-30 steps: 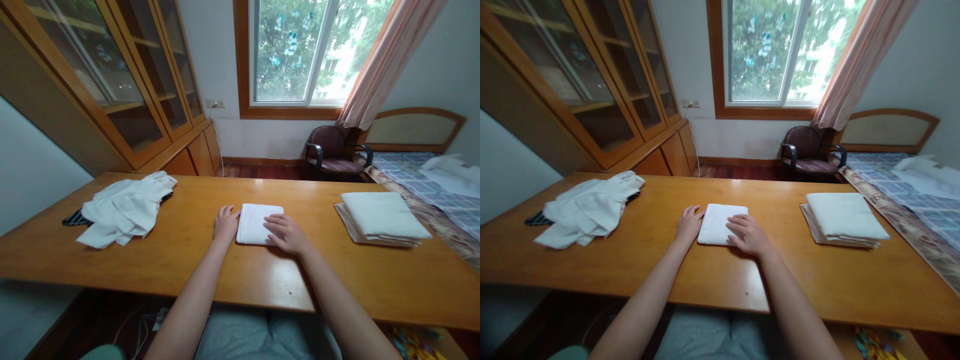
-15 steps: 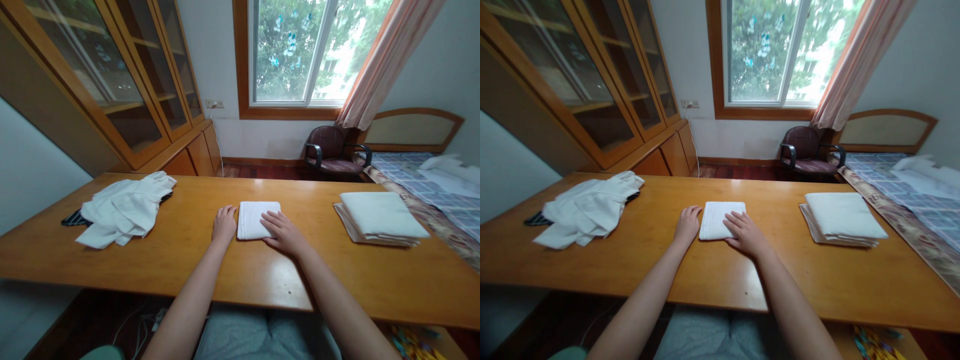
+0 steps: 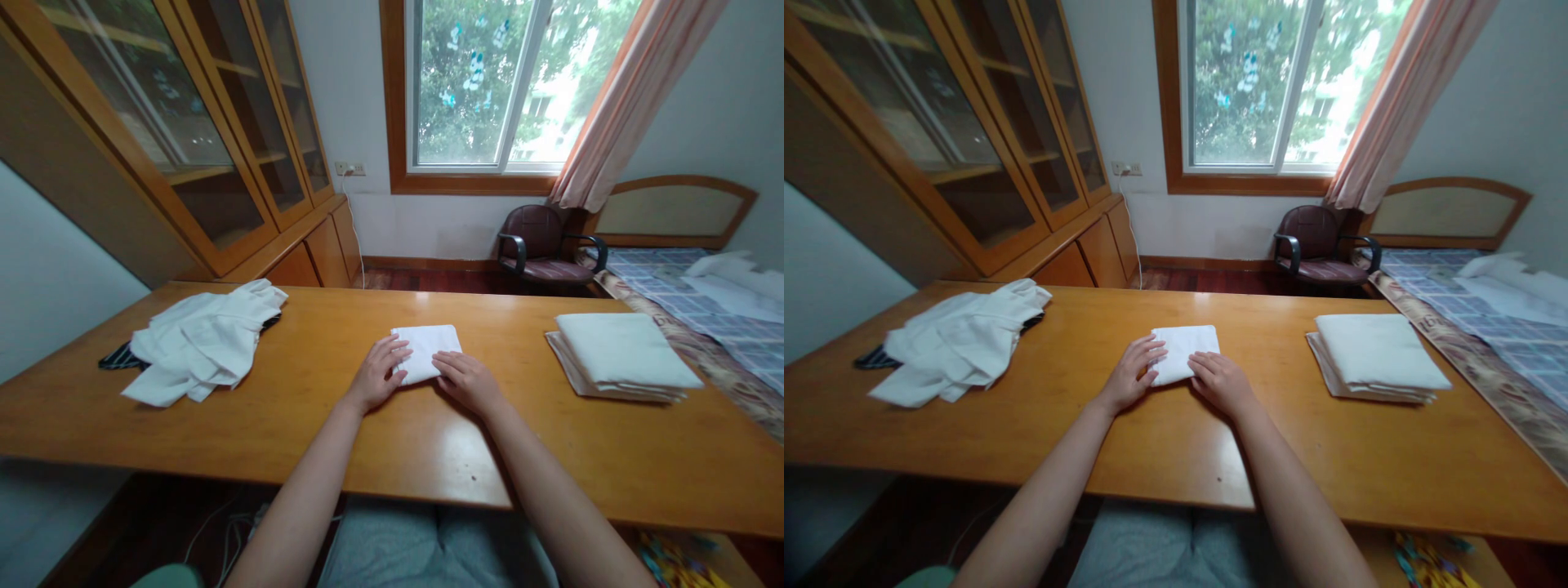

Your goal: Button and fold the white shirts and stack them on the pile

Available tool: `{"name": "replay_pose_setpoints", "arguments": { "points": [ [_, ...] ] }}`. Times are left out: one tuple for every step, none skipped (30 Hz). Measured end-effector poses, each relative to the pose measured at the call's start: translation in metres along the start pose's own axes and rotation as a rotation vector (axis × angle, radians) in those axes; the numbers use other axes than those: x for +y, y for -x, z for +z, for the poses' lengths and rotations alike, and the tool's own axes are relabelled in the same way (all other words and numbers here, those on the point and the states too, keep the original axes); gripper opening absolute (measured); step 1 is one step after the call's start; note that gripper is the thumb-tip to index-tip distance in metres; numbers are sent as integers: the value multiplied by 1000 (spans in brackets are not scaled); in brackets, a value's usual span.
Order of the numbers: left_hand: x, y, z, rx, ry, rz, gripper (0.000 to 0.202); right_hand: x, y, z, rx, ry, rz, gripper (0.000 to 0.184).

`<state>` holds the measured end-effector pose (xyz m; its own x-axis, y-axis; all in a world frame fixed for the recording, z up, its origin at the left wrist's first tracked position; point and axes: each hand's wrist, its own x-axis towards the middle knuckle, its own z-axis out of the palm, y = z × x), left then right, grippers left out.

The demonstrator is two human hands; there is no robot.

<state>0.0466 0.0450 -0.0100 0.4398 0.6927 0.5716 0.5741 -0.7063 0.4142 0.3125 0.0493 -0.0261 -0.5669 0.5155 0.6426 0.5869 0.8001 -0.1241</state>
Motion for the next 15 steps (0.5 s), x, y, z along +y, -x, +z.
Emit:
{"name": "replay_pose_setpoints", "arguments": {
  "points": [
    [1, 0, -2, -24, 29, 34, 43, 0, -1, -1, 14, 8, 6, 31],
    [2, 0, -2, -42, 49, 58, 52, 0, -1, -3, 27, 14, 13, 31],
    [3, -1, -2, -56, 59, 72, 61, 0, -2, -4, 39, 17, 21, 30],
    [4, -1, -2, -67, 58, 79, 69, -1, -3, -5, 49, 17, 27, 31],
    [4, -1, -1, -77, 48, 80, 74, -1, -3, -6, 58, 16, 32, 31],
    [4, -1, 1, -80, 31, 80, 75, -1, -3, -7, 66, 14, 36, 31],
    [4, -1, 2, -75, 12, 81, 74, -2, -4, -8, 72, 10, 40, 31],
    [3, -1, 4, -63, -6, 83, 70, -2, -4, -9, 77, 6, 40, 31],
    [3, -1, 6, -47, -21, 85, 66, -3, -4, -10, 82, 3, 37, 31],
    [2, -1, 7, -31, -32, 87, 62, -3, -4, -10, 87, 0, 31, 30],
    [1, -1, 8, -15, -39, 89, 58, -4, -4, -10, 90, -4, 21, 30],
    [0, -1, 8, -5, -43, 92, 54, -5, -4, -11, 89, -9, 12, 30],
    [-2, -1, 8, 1, -43, 95, 51, -6, -4, -11, 86, -17, 5, 29],
    [-3, -1, 8, 9, -39, 97, 48, -6, -4, -11, 79, -29, 5, 29],
    [-3, -1, 8, 17, -30, 98, 44, -7, -4, -12, 69, -43, 13, 28]
  ]
}}
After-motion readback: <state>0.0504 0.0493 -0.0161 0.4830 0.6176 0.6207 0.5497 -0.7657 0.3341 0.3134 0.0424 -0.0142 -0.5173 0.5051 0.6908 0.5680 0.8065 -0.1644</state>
